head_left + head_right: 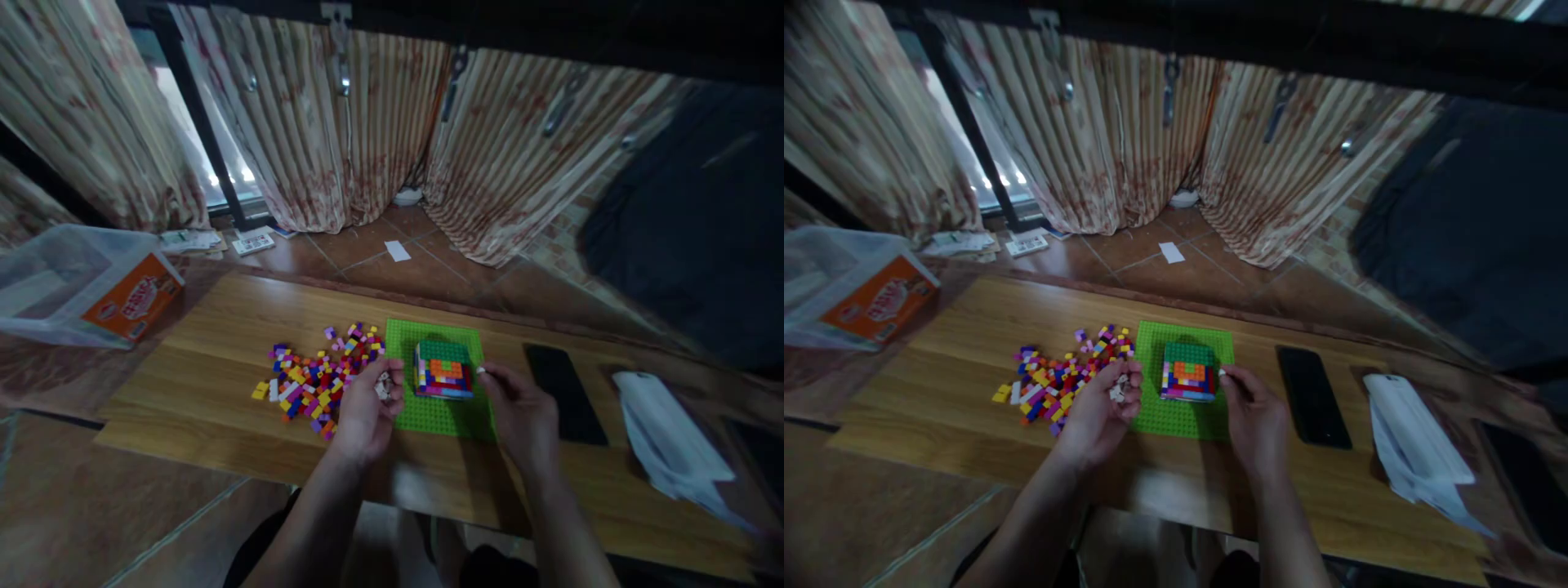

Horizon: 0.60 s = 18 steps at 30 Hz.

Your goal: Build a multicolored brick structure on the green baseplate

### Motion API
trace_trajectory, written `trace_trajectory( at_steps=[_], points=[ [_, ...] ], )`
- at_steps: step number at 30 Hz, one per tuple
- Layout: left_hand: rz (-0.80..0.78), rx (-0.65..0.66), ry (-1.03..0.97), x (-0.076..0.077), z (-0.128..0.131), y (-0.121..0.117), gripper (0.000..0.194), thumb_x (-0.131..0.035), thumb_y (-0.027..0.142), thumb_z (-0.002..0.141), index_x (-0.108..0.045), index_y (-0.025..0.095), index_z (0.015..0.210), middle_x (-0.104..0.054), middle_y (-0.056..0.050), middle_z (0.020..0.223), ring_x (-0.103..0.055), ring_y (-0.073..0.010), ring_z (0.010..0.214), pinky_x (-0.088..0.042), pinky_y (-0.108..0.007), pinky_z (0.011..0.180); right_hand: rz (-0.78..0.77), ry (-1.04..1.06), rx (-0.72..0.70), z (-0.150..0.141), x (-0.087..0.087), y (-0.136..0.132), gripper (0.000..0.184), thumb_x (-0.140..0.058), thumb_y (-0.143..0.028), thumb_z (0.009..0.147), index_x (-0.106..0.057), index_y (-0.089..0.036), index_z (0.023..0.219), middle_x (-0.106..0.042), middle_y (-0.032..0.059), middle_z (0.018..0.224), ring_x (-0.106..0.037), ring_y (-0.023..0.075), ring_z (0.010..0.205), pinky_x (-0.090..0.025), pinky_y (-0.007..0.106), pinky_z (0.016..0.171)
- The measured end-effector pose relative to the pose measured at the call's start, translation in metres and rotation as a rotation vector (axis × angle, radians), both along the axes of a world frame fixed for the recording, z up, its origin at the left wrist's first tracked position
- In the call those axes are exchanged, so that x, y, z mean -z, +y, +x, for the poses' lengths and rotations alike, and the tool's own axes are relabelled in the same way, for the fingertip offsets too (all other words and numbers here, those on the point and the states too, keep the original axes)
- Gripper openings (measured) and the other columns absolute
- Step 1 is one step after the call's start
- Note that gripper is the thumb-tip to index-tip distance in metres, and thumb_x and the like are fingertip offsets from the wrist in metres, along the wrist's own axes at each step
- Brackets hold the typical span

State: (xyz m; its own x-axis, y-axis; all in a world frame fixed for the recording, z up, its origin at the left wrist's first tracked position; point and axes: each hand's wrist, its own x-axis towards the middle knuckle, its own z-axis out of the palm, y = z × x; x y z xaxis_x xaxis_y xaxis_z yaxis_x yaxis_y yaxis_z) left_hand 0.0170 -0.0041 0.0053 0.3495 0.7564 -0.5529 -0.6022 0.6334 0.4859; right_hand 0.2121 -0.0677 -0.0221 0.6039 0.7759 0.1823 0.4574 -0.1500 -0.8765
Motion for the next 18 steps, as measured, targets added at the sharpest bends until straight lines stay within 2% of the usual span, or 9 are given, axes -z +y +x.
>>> trace_trajectory(
  at_steps=[3,7,11,18],
  points=[
    [0.006,-0.007,0.020,0.003,0.009,0.001,0.014,-0.066,0.025,0.077,-0.063,0.011,0.077,-0.051,0.001,0.063,-0.042,-0.0039,0.046,-0.028,-0.014,0.040,0.053,0.008,-0.083,0.001,0.006,0.006,0.023,-0.066,-0.041,0.080,-0.076,-0.022,0.088,-0.073,0.0059,0.096,-0.066,0.0219,0.091,-0.053,0.038,0.080],
    [-0.003,0.012,0.044,0.004,0.014,0.003,0.012,-0.062,0.022,0.079,-0.062,0.010,0.078,-0.051,0.001,0.063,-0.042,-0.0036,0.045,-0.028,-0.014,0.040,0.046,0.079,-0.143,0.004,0.010,0.013,0.021,-0.067,-0.041,0.080,-0.078,-0.024,0.087,-0.070,0.0060,0.099,-0.064,0.0215,0.094,-0.052,0.038,0.082],
    [-0.007,0.010,0.064,0.004,0.017,0.003,0.011,-0.058,0.019,0.082,-0.062,0.009,0.078,-0.051,0.002,0.063,-0.041,-0.0033,0.044,-0.027,-0.014,0.039,0.042,0.143,-0.151,0.007,0.015,0.017,0.022,-0.070,-0.042,0.076,-0.078,-0.025,0.086,-0.068,0.0056,0.098,-0.063,0.0210,0.094,-0.052,0.038,0.082],
    [0.020,0.050,0.072,0.007,0.021,0.002,0.011,-0.064,0.022,0.078,-0.062,0.011,0.079,-0.052,0.001,0.064,-0.043,-0.0035,0.045,-0.028,-0.014,0.040,0.050,0.321,-0.131,0.006,0.015,0.024,0.022,-0.079,-0.040,0.064,-0.078,-0.023,0.078,-0.072,0.0035,0.088,-0.065,0.0205,0.085,-0.051,0.038,0.081]
  ],
)
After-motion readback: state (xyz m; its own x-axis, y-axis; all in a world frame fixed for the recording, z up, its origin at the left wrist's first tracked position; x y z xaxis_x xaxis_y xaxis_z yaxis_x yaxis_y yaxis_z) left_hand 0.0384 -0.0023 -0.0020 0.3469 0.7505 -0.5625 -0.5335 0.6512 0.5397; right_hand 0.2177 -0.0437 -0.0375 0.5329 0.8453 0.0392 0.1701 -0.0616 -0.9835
